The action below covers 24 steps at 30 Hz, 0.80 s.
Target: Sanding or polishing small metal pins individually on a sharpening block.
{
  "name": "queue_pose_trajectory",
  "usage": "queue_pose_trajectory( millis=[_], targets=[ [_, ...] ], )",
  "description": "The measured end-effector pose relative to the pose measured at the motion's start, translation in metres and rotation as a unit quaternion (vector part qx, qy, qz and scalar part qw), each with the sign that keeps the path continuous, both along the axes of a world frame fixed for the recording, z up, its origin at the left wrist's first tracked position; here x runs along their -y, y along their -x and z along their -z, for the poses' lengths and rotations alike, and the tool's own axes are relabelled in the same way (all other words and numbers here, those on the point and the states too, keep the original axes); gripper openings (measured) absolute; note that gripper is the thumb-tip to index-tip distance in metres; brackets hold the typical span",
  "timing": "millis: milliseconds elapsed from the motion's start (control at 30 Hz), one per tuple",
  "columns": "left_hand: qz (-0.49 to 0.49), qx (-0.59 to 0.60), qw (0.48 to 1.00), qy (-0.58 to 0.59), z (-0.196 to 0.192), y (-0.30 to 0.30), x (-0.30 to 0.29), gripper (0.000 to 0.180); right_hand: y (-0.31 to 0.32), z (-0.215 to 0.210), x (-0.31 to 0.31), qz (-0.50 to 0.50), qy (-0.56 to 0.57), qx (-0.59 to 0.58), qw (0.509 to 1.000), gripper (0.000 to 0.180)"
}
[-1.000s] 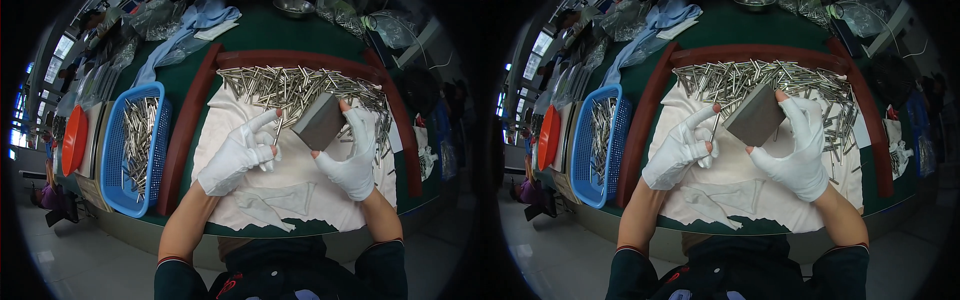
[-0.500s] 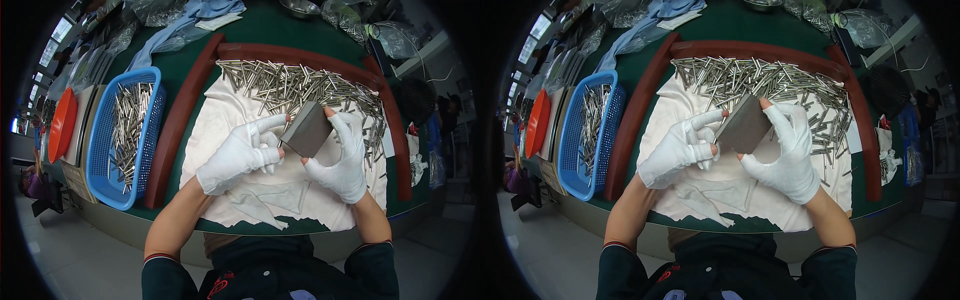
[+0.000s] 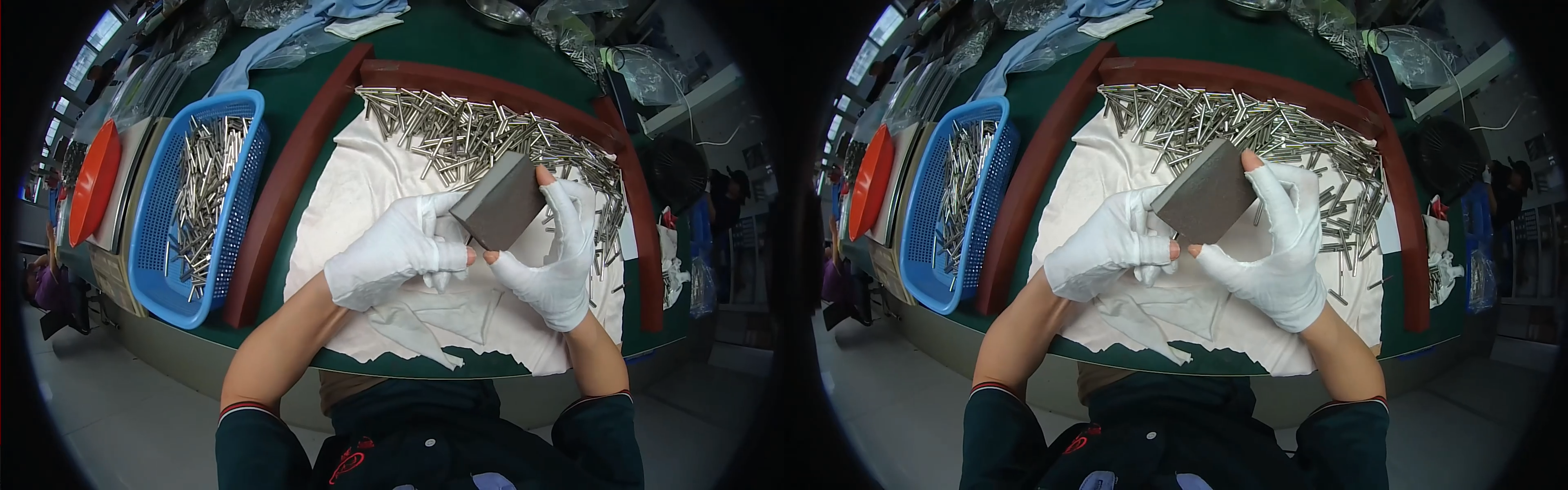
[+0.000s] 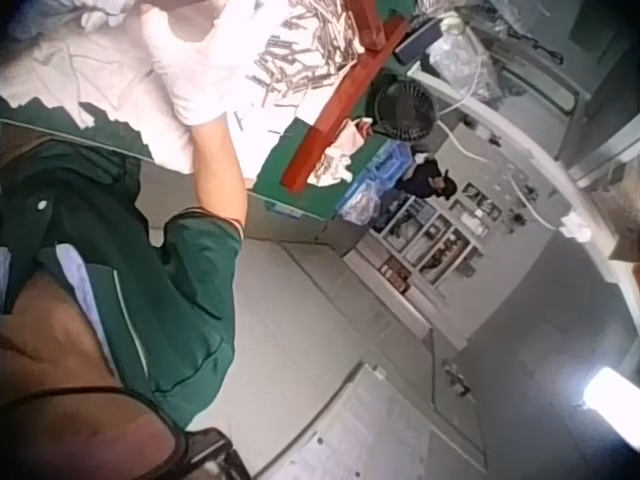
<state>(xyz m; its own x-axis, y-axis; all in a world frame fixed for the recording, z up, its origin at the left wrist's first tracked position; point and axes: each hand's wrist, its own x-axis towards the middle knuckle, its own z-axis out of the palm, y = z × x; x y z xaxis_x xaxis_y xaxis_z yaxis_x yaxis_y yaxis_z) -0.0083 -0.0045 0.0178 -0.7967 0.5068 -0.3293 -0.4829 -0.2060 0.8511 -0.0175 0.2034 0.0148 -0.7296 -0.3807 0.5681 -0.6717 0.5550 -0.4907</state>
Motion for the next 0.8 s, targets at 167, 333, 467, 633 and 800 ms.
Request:
queue_pose_trajectory(
  millis=[167, 333, 467, 633, 800],
  targets=[
    [0.011, -0.016, 1.0, -0.001, -0.005, 0.001, 0.009, 0.06, 0.001, 0.004, -0.002, -0.021, 0.022, 0.005, 1.0, 0.086],
    [0.011, -0.012, 1.0, 0.027, -0.011, -0.002, 0.008, 0.054, -0.001, 0.001, -0.001, -0.021, 0.022, -0.025, 0.999, 0.087],
    [0.019, -0.018, 0.999, 0.048, -0.016, -0.002, 0.001, 0.054, -0.001, 0.003, 0.002, -0.011, 0.018, -0.037, 0.999, 0.089],
    [-0.027, -0.035, 0.999, 0.016, -0.006, -0.002, 0.01, 0.046, -0.003, 0.008, -0.003, -0.018, 0.03, 0.0, 0.999, 0.088],
    [0.03, -0.015, 0.994, 0.101, -0.013, -0.001, -0.002, 0.061, -0.003, 0.005, 0.002, -0.017, 0.028, -0.031, 0.999, 0.087]
  ],
)
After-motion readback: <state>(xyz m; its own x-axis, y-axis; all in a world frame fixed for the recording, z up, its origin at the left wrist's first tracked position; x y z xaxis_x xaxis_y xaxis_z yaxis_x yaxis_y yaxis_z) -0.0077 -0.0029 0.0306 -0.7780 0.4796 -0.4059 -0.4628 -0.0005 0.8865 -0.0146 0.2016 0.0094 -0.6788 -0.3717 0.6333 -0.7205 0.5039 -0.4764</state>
